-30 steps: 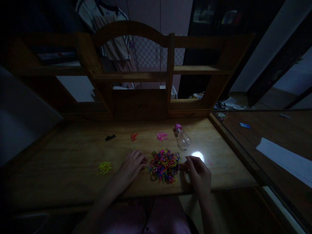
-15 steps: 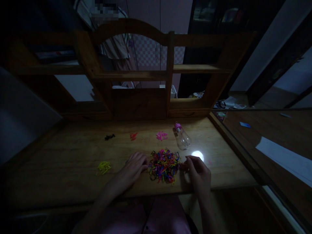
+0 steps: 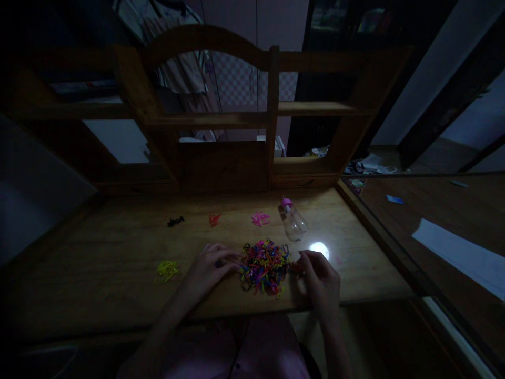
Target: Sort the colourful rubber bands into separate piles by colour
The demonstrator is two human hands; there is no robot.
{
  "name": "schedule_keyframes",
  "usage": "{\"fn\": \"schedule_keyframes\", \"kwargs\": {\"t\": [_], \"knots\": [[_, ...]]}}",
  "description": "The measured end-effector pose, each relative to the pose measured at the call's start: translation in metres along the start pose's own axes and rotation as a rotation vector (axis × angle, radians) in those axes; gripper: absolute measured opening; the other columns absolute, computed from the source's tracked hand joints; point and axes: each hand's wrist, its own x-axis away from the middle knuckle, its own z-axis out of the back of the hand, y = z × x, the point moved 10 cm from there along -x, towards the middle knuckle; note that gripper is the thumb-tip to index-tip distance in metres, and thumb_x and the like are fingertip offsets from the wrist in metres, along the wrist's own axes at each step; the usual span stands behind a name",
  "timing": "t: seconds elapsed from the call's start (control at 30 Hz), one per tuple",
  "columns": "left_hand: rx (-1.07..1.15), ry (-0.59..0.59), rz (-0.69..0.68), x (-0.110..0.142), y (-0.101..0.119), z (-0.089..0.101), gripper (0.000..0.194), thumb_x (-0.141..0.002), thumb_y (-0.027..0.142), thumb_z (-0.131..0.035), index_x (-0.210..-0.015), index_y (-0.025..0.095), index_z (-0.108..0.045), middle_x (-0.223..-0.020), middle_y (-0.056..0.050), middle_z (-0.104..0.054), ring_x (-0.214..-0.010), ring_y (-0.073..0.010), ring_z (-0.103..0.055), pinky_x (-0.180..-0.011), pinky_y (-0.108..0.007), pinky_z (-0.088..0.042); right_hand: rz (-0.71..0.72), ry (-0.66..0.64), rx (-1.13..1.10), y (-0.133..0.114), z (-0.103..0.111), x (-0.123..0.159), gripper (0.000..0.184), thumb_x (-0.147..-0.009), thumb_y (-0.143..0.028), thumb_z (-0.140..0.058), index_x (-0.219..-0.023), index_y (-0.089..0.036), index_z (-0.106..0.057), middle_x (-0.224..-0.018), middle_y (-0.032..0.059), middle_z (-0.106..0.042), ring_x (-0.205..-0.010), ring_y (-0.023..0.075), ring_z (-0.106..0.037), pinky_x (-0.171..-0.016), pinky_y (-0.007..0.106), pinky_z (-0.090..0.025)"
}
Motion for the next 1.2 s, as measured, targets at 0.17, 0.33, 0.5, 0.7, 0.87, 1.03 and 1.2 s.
{"fn": "schedule_keyframes", "kwargs": {"t": [0.17, 0.33, 0.5, 0.7, 0.87, 1.03, 1.2], "knots": [[-0.037, 0.087, -0.002, 0.002, -0.003, 0.011, 0.010, -0.083, 0.026, -0.067, -0.091, 0.030, -0.073, -0.089, 0.000, -0.066, -0.092, -0.0211, -0.056, -0.083, -0.033, -0.043, 0.005, -0.009, -0.022, 0.000, 0.000, 0.000, 0.025, -0.085, -0.043, -0.065, -0.092, -0.019, -0.069, -0.078, 0.0023, -0.069, -0.072, 0.0176, -0.064, -0.062, 0.023, -0.049], [-0.102, 0.121, -0.021, 0.012, -0.007, 0.027, 0.008, -0.086, 0.022, -0.061, -0.090, 0.025, -0.068, -0.093, 0.000, -0.067, -0.094, -0.0202, -0.058, -0.086, -0.034, -0.042, 0.006, -0.011, -0.017, -0.001, 0.000, 0.001, 0.025, -0.086, -0.043, -0.064, -0.090, -0.019, -0.069, -0.077, 0.0023, -0.069, -0.072, 0.0174, -0.064, -0.062, 0.022, -0.049], [-0.266, 0.187, 0.076, 0.035, -0.033, 0.046, 0.009, -0.085, 0.018, -0.059, -0.089, 0.023, -0.065, -0.093, -0.001, -0.067, -0.091, -0.0228, -0.057, -0.085, -0.037, -0.043, 0.010, -0.015, -0.020, 0.001, -0.002, 0.000, 0.024, -0.086, -0.042, -0.064, -0.091, -0.019, -0.069, -0.078, 0.0021, -0.068, -0.072, 0.0172, -0.063, -0.064, 0.023, -0.049], [-0.330, 0.271, 0.021, 0.039, -0.010, 0.031, 0.014, -0.085, 0.026, -0.064, -0.099, 0.024, -0.065, -0.105, -0.005, -0.062, -0.099, -0.0242, -0.055, -0.089, -0.039, -0.045, 0.015, -0.014, -0.013, 0.003, -0.001, -0.001, 0.025, -0.087, -0.042, -0.064, -0.093, -0.019, -0.069, -0.079, 0.0026, -0.068, -0.073, 0.0178, -0.063, -0.066, 0.024, -0.049], [-0.403, 0.265, 0.023, 0.031, 0.003, 0.006, 0.026, -0.083, 0.023, -0.064, -0.109, 0.026, -0.062, -0.116, -0.007, -0.057, -0.106, -0.0264, -0.053, -0.091, -0.041, -0.045, 0.019, 0.003, -0.025, -0.002, 0.000, 0.000, 0.024, -0.086, -0.042, -0.065, -0.091, -0.019, -0.069, -0.080, 0.0031, -0.069, -0.074, 0.0179, -0.064, -0.065, 0.024, -0.050], [-0.454, 0.348, 0.065, 0.036, -0.003, 0.013, 0.029, -0.085, 0.011, -0.054, -0.110, 0.024, -0.061, -0.119, -0.008, -0.056, -0.108, -0.0274, -0.052, -0.093, -0.044, -0.045, 0.015, 0.000, -0.026, -0.006, 0.000, 0.001, 0.024, -0.085, -0.042, -0.064, -0.089, -0.018, -0.069, -0.077, 0.0028, -0.068, -0.072, 0.0174, -0.064, -0.063, 0.023, -0.050], [-0.281, 0.358, -0.013, 0.032, 0.015, 0.013, 0.023, -0.087, 0.014, -0.057, -0.107, 0.024, -0.061, -0.115, -0.006, -0.057, -0.107, -0.0247, -0.053, -0.095, -0.041, -0.045, 0.008, -0.012, -0.037, -0.007, -0.002, 0.001, 0.026, -0.085, -0.043, -0.064, -0.090, -0.018, -0.068, -0.075, 0.0034, -0.068, -0.070, 0.0183, -0.064, -0.063, 0.024, -0.050]]}}
